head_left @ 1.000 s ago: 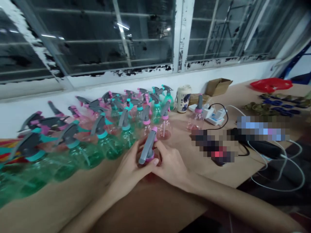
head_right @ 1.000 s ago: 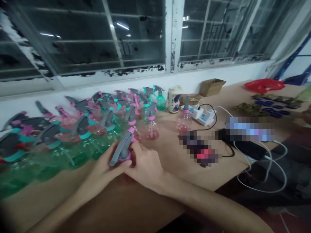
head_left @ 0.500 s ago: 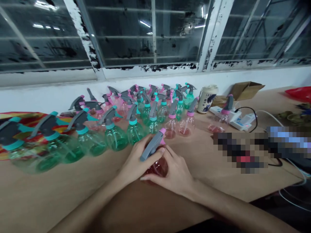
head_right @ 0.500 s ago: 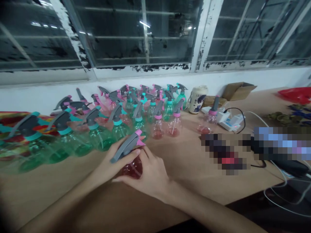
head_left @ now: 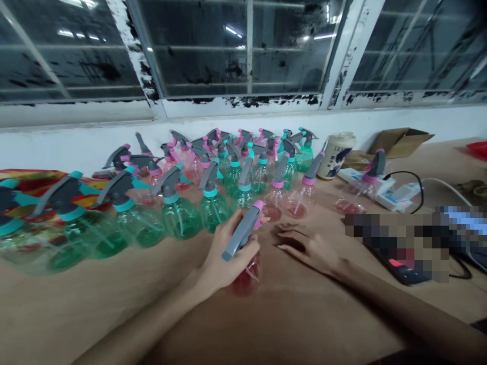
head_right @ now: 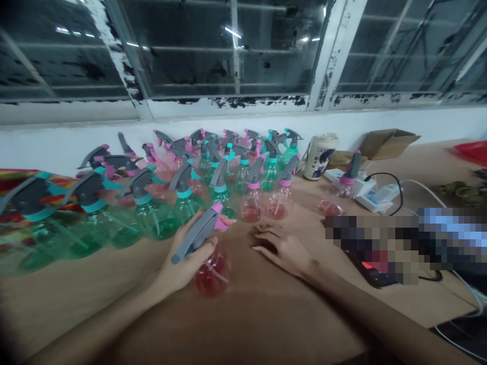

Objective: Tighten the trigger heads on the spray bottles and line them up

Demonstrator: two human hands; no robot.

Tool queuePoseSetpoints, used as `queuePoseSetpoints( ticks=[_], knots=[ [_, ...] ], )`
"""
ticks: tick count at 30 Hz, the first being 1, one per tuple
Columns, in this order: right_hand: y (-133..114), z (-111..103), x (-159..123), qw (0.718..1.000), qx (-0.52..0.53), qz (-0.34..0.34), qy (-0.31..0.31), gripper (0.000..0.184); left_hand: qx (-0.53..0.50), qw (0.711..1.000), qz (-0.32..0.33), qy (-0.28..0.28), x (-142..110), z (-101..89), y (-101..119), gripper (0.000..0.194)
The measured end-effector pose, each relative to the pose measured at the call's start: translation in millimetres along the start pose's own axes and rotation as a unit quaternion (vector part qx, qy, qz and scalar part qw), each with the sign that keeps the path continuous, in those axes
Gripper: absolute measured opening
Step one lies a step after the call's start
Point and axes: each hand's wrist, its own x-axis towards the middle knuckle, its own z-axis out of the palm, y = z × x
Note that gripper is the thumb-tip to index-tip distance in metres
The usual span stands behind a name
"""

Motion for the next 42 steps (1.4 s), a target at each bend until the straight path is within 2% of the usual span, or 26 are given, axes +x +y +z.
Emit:
queuePoseSetpoints(
  ticks=[6,12,15,20,23,31,35,42],
  knots=[
    [-1,11,13,1.0,-0.007,-0.029,-0.008,0.034,-0.006,1.0,0.026,-0.002,1,-3.6,-6,0.018],
    [-2,10,13,0.999,-0.021,-0.029,-0.006,0.033,-0.005,0.998,0.053,-0.045,3,-5.1,-6,0.02],
    [-3,9,12,1.0,-0.017,-0.019,-0.003,0.032,0.002,0.998,0.042,-0.05,2,-5.1,-5,0.019],
    [-5,10,12,1.0,-0.025,0.007,-0.001,0.031,0.015,0.999,0.039,-0.03,2,-5.2,-2,0.015],
    [-6,10,11,1.0,-0.022,0.01,-0.008,0.031,0.002,0.998,0.042,-0.04,4,-5.7,-2,0.011],
    [-6,10,11,1.0,-0.002,0.007,-0.003,0.031,0.028,0.998,0.037,-0.039,4,-7.1,-4,0.02],
    [-5,11,11,1.0,0.009,0.012,-0.01,0.03,0.029,0.998,0.048,-0.039,6,-7.3,-4,0.016],
    [-1,11,10,0.998,0.046,0.026,-0.015,0.031,0.052,0.998,0.017,0.012,1,-3.3,-2,0.01]
  ],
)
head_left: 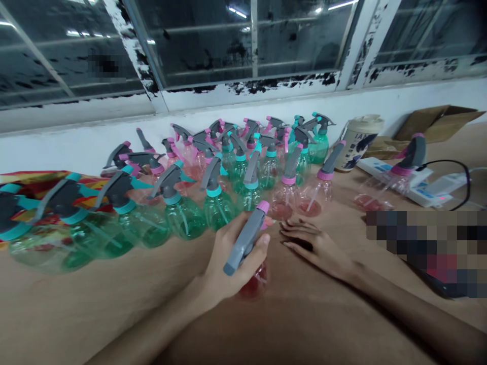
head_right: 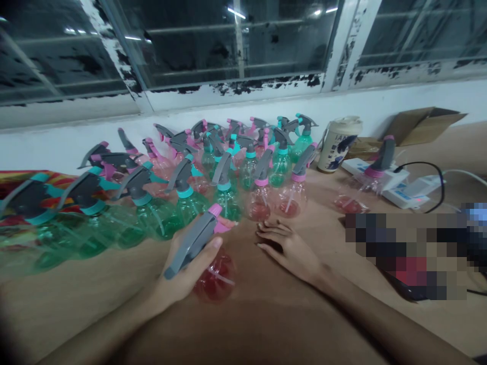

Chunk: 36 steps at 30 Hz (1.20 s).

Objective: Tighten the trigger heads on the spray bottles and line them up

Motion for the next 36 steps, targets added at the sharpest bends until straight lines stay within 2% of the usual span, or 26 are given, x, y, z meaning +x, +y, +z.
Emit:
queuePoseSetpoints(
  ticks=[6,13,31,36],
  knots=[
    [1.3,-0.6,-0.9,1.0,0.0,0.001,-0.013,0.033,-0.026,1.0,0.002,0.01,-0.4,2.2,-1.1,0.022],
    [4.0,1.7,-2.3,1.0,-0.004,0.004,-0.014,0.034,-0.028,0.999,-0.005,0.021,-1.8,3.4,2.2,0.021],
    [4.5,1.7,-2.9,1.0,-0.001,0.006,-0.029,0.034,-0.006,0.999,0.042,-0.002,3.3,-1.3,1.7,0.011],
    [5.2,2.1,-3.2,1.0,0.003,0.006,-0.025,0.033,0.008,1.0,0.024,0.001,4.4,1.2,-1.5,0.012]
  ],
)
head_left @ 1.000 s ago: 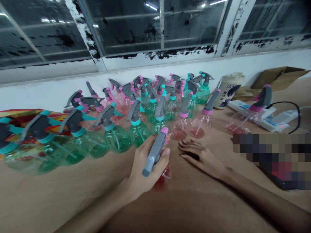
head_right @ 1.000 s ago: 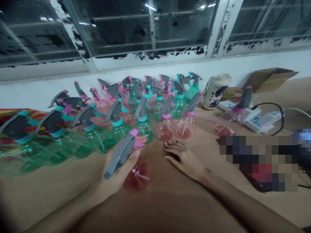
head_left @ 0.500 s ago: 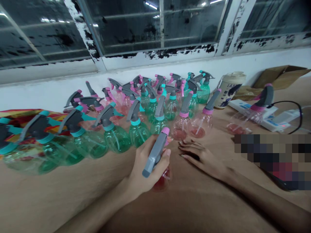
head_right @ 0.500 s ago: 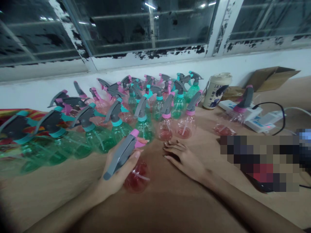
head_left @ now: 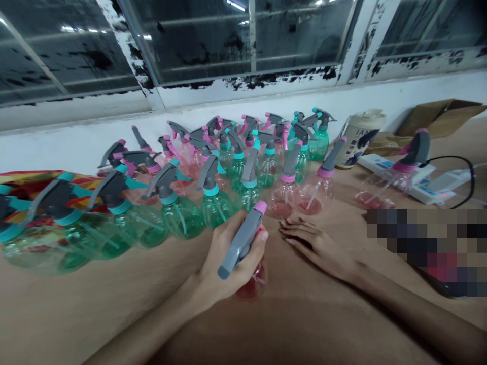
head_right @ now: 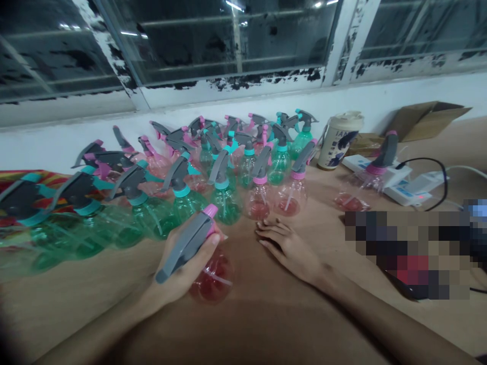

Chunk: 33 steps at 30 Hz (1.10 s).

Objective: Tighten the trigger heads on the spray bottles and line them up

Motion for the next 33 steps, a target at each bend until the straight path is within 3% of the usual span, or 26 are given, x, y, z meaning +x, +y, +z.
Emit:
queuePoseSetpoints(
  ticks=[12,18,33],
  knots=[
    [-0.1,-0.6,-0.4,1.0,0.0,0.004,-0.001,0.034,-0.006,1.0,-0.009,0.017,-2.8,-1.1,-0.3,0.011],
    [1.2,-1.3,-1.0,1.0,0.002,0.004,-0.001,0.033,-0.018,0.999,-0.007,0.039,-4.7,2.5,0.6,0.022],
    [0.2,-3.0,-1.2,1.0,0.011,-0.004,0.007,0.034,0.007,1.0,-0.003,0.001,-1.4,-0.3,-3.1,0.01]
  ],
)
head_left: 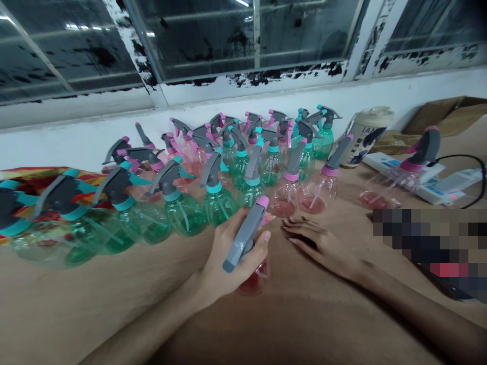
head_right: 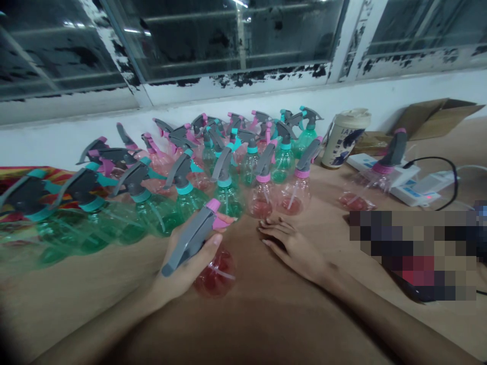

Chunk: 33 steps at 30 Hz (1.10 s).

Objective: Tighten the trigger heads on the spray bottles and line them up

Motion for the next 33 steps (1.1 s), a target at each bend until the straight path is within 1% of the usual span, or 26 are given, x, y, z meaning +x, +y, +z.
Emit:
queuePoseSetpoints(
  ticks=[3,6,10,14,16,20,22,24,29,33],
  knots=[
    [-0.2,0.2,-0.4,1.0,-0.003,0.002,-0.001,0.034,0.001,1.0,0.005,-0.012,1.2,-1.8,1.3,0.01],
    [-0.7,0.3,-0.7,1.0,-0.007,0.006,-0.006,0.034,-0.019,0.999,-0.002,-0.03,2.6,-2.4,2.2,0.011],
    [-0.6,0.7,-0.8,1.0,-0.003,0.001,0.0,0.034,-0.034,0.999,-0.007,-0.033,4.6,-1.1,0.8,0.01],
    [0.3,1.3,-0.8,1.0,-0.007,-0.008,0.009,0.034,-0.051,0.998,-0.025,-0.038,6.1,-0.1,0.0,0.017],
    [0.7,1.6,-0.8,1.0,-0.007,-0.009,0.011,0.035,-0.048,0.998,-0.023,-0.04,6.4,-0.3,0.5,0.019],
    [0.7,2.0,-1.0,1.0,-0.012,-0.006,0.007,0.035,-0.043,0.998,-0.01,-0.036,7.2,-1.3,1.5,0.017],
    [0.5,2.2,-1.2,1.0,-0.011,-0.006,0.012,0.034,-0.044,0.999,-0.006,-0.023,7.9,-1.7,1.3,0.014],
    [0.1,2.3,-1.4,1.0,-0.007,-0.007,0.018,0.034,-0.039,0.999,-0.006,-0.015,8.5,-2.0,0.6,0.016],
    [-1.2,0.8,-1.3,1.0,-0.001,0.001,0.01,0.034,-0.018,1.0,-0.004,-0.023,7.4,-1.4,-2.2,0.021],
    [-1.0,0.2,-1.0,1.0,-0.006,0.002,0.002,0.034,0.002,1.0,0.007,-0.013,5.9,-0.6,-3.7,0.015]
  ],
)
